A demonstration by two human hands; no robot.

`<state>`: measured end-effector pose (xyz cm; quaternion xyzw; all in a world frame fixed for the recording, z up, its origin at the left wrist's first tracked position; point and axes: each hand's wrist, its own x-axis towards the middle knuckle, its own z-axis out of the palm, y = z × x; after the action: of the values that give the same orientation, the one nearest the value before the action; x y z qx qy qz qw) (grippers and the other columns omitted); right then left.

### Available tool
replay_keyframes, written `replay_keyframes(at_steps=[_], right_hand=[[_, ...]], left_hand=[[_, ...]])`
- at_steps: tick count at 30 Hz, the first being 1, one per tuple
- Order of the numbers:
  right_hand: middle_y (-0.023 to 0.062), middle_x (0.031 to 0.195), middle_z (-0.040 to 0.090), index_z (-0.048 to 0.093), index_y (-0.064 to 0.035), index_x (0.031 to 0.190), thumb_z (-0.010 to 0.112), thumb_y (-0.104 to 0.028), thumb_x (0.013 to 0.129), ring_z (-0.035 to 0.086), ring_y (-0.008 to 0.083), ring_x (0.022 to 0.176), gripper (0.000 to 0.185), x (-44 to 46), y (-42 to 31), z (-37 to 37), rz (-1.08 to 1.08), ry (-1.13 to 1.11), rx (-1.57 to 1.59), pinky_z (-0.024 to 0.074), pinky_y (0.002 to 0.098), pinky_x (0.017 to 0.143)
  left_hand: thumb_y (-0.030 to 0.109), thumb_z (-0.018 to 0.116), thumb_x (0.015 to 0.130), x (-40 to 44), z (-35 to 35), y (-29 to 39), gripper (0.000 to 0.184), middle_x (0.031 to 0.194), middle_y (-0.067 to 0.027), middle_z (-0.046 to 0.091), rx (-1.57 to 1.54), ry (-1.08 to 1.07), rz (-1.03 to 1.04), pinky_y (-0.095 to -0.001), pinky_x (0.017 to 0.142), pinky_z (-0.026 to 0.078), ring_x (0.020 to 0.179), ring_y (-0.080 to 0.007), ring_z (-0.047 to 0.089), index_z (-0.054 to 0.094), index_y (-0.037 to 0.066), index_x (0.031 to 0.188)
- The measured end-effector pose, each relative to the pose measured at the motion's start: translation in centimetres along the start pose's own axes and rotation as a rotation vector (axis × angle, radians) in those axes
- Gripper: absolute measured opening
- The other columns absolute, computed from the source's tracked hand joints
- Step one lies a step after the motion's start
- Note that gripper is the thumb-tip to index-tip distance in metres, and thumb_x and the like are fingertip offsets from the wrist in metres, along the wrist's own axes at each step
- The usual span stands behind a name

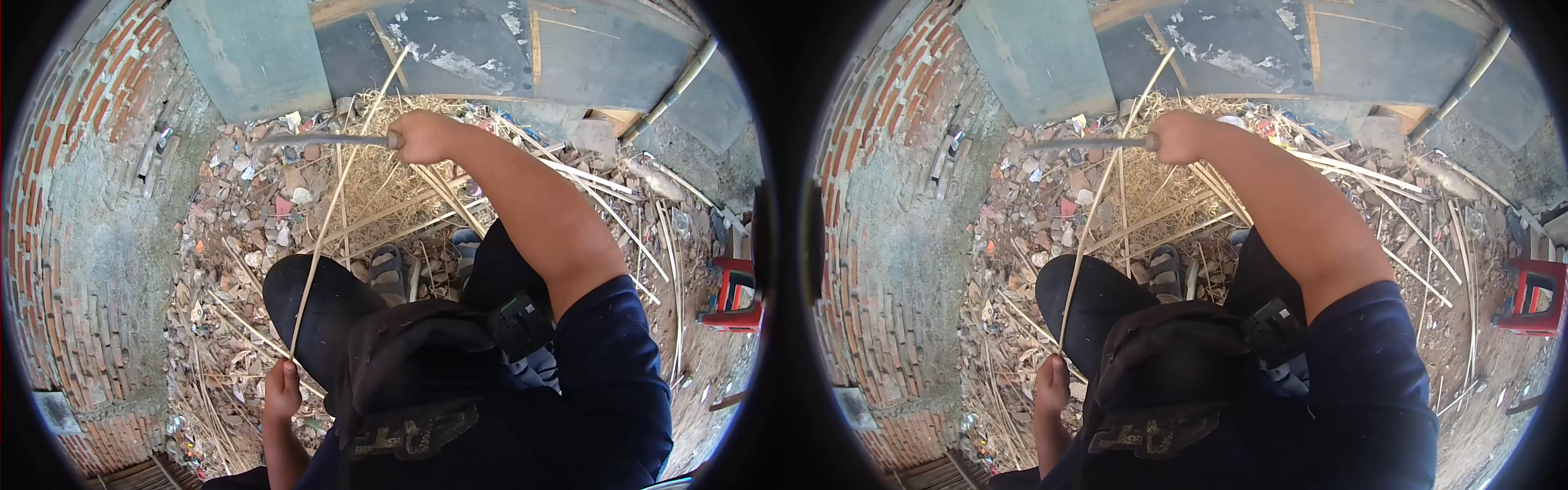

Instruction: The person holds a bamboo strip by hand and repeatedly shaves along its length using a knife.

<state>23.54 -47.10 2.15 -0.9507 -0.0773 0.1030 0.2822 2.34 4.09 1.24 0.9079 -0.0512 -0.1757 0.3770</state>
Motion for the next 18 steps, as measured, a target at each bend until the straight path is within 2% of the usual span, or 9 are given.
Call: replay_keyframes(at_steps=[4,8,9,12,13,16,17,18], right_hand=[[0.0164,0.083,0.069,0.071,-0.0059,0.099,0.056,-0.016,0.089,0.068,0.0309,0.081,0.020,-3.0,-3.9,-1.3,-0.130,-0.035,-0.164,0.0533,0.0468,0.076],[0.0154,0.086,0.069,0.072,-0.0092,0.101,0.059,-0.015,0.084,0.068,0.0314,0.084,0.023,-0.2,0.0,0.2,0.119,-0.018,0.045,0.0531,0.0464,0.078],[0.0149,0.088,0.070,0.073,-0.0099,0.102,0.059,-0.016,0.083,0.068,0.0312,0.086,0.024,-0.5,-0.5,0.0,0.056,0.017,-0.039,0.0533,0.0469,0.078],[0.0162,0.083,0.069,0.069,-0.0089,0.090,0.062,-0.016,0.076,0.068,0.0340,0.082,0.017,-0.9,-2.0,-0.1,-0.003,0.082,0.121,0.0519,0.0463,0.074],[0.0150,0.084,0.070,0.069,-0.0100,0.091,0.062,-0.014,0.076,0.068,0.0331,0.083,0.018,-0.8,-2.8,0.0,0.007,0.047,0.059,0.0525,0.0468,0.074],[0.0132,0.084,0.070,0.070,-0.0110,0.093,0.061,-0.014,0.076,0.069,0.0321,0.083,0.019,-2.2,-4.5,0.1,-0.103,0.009,-0.229,0.0533,0.0467,0.075],[0.0122,0.091,0.071,0.072,-0.0129,0.100,0.057,-0.015,0.087,0.069,0.0273,0.085,0.019,-1.9,-4.3,-0.8,-0.061,-0.114,-0.263,0.0552,0.0457,0.077],[0.0122,0.091,0.071,0.072,-0.0129,0.102,0.056,-0.015,0.088,0.070,0.0271,0.086,0.021,-1.1,-2.9,-0.6,0.018,-0.077,-0.179,0.0553,0.0456,0.078]], left_hand=[[0.049,0.040,0.109,0.4,0.5,0.3,0.050,0.063,0.0065,0.041,0.021,0.012,0.023,-0.0264,0.053,0.032,0.059,-0.0049,0.037,0.047,0.009,0.079],[0.049,0.039,0.109,0.8,0.4,0.1,0.051,0.063,0.0069,0.041,-0.021,-0.006,-0.033,-0.0259,0.052,0.032,0.058,-0.0044,0.037,0.046,0.010,0.078],[0.049,0.039,0.109,0.6,0.0,0.2,0.051,0.063,0.0070,0.041,-0.055,-0.024,-0.053,-0.0258,0.051,0.032,0.058,-0.0043,0.037,0.046,0.010,0.078],[0.049,0.038,0.109,0.4,-0.1,-0.4,0.050,0.062,0.0072,0.041,-0.068,-0.037,-0.038,-0.0256,0.051,0.031,0.057,-0.0041,0.037,0.045,0.011,0.077],[0.049,0.037,0.110,0.4,0.1,-0.6,0.050,0.062,0.0071,0.041,-0.029,-0.023,-0.009,-0.0258,0.051,0.031,0.057,-0.0043,0.037,0.045,0.011,0.077],[0.046,0.037,0.110,0.3,0.4,0.1,0.050,0.062,0.0056,0.041,0.065,0.014,0.044,-0.0277,0.052,0.032,0.058,-0.0060,0.037,0.045,0.009,0.077],[0.045,0.037,0.110,0.4,0.4,0.4,0.050,0.062,0.0051,0.041,0.075,0.018,0.047,-0.0282,0.052,0.032,0.059,-0.0063,0.037,0.045,0.008,0.077],[0.044,0.037,0.110,0.2,0.7,0.7,0.050,0.062,0.0046,0.041,0.081,0.026,0.047,-0.0287,0.053,0.032,0.059,-0.0067,0.038,0.045,0.007,0.077]])
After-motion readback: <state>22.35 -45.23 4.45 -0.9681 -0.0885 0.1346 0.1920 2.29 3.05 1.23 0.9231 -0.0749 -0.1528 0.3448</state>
